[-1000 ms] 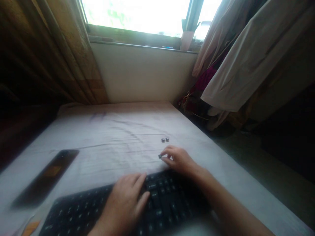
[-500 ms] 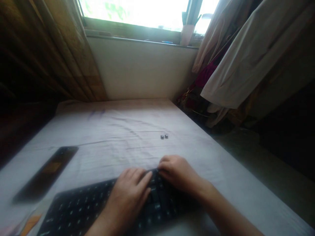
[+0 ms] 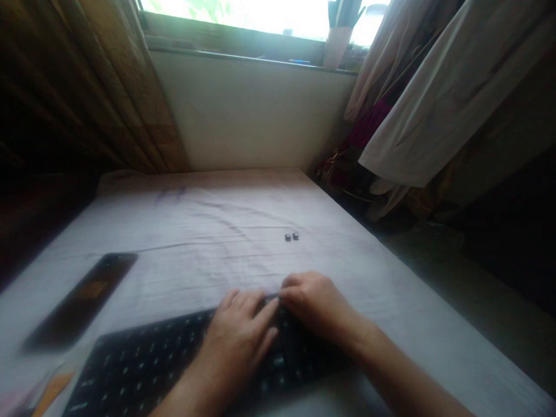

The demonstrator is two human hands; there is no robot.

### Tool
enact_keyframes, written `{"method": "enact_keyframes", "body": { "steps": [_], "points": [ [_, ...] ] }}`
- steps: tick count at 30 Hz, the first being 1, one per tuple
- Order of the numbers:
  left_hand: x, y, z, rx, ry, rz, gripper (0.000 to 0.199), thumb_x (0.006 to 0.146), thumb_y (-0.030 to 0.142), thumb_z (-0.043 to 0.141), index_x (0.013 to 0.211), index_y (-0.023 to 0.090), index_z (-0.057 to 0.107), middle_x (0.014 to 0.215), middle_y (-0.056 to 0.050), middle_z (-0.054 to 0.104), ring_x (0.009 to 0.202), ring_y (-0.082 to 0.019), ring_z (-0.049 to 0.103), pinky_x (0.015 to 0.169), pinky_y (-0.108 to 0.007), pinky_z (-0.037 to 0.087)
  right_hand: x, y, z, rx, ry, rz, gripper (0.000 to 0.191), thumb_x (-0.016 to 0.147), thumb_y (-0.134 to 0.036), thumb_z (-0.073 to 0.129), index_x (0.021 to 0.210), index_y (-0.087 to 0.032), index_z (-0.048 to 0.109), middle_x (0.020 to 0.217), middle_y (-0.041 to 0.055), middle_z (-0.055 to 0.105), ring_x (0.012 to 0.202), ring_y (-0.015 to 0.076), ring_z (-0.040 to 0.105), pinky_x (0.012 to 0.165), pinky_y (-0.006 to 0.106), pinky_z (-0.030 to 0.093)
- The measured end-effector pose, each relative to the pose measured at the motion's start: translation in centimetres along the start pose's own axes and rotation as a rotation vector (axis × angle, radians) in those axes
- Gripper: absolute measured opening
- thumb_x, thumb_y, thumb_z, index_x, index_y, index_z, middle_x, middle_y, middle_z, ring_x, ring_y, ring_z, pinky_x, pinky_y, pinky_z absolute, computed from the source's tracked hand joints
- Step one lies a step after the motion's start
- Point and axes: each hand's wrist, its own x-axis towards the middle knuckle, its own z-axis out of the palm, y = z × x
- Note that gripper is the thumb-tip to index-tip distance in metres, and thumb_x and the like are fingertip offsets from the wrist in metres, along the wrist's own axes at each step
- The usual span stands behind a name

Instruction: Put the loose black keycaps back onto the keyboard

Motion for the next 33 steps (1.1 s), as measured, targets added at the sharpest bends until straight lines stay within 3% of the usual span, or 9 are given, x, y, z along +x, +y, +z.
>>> {"method": "enact_keyframes", "body": {
  "steps": [7,12,16,20,27,33],
  "points": [
    [0.1,0.0,0.0,0.001,0.014,0.003,0.036,0.092,0.027,0.058,0.128,0.026,0.061,0.120,-0.007,0.067,0.107,-0.027,0.062,0.101,-0.051,0.043,-0.9,-0.5,0.5,-0.060,0.080,-0.073,0.006,0.089,-0.019,0.067,0.092,-0.020,0.072,0.091,0.0037,0.074,0.077,0.0203,0.066,0.071,0.032,0.045],
    [0.1,0.0,0.1,0.002,0.005,-0.001,0.032,0.092,0.030,0.058,0.124,0.027,0.063,0.120,-0.006,0.067,0.107,-0.026,0.062,0.103,-0.050,0.040,-1.7,-0.4,2.1,-0.056,0.204,-0.125,0.012,0.089,-0.017,0.065,0.100,-0.016,0.070,0.101,0.0078,0.074,0.085,0.0233,0.066,0.074,0.035,0.047],
    [0.0,0.1,0.1,0.012,0.010,-0.004,0.032,0.093,0.032,0.058,0.124,0.027,0.063,0.121,-0.006,0.066,0.108,-0.026,0.062,0.104,-0.052,0.039,-2.1,0.3,2.8,0.070,0.287,-0.088,0.018,0.092,-0.019,0.060,0.105,-0.019,0.071,0.106,0.0076,0.074,0.092,0.0238,0.067,0.081,0.036,0.049],
    [-0.1,0.0,0.2,0.000,0.037,-0.003,0.032,0.095,0.032,0.055,0.126,0.029,0.062,0.120,-0.005,0.067,0.109,-0.025,0.062,0.105,-0.052,0.039,-1.9,1.7,2.3,0.236,0.282,-0.026,0.024,0.095,-0.019,0.051,0.105,-0.019,0.073,0.103,0.0065,0.075,0.091,0.0188,0.069,0.083,0.029,0.052],
    [-0.1,-0.6,0.3,0.047,0.099,0.051,0.033,0.094,0.033,0.053,0.126,0.030,0.062,0.117,-0.004,0.070,0.103,-0.023,0.067,0.097,-0.048,0.049,1.3,6.7,0.6,0.099,0.232,0.255,0.023,0.093,-0.018,0.054,0.098,-0.024,0.076,0.103,0.0036,0.075,0.092,0.0177,0.070,0.083,0.027,0.052],
    [-0.2,-1.4,0.9,0.138,0.143,0.125,0.037,0.094,0.036,0.053,0.129,0.025,0.060,0.116,-0.005,0.071,0.100,-0.023,0.068,0.091,-0.040,0.054,5.5,9.8,0.0,0.006,0.245,0.327,0.022,0.090,-0.020,0.059,0.104,-0.025,0.076,0.110,0.0065,0.073,0.099,0.0218,0.066,0.085,0.030,0.050]
  ]
}}
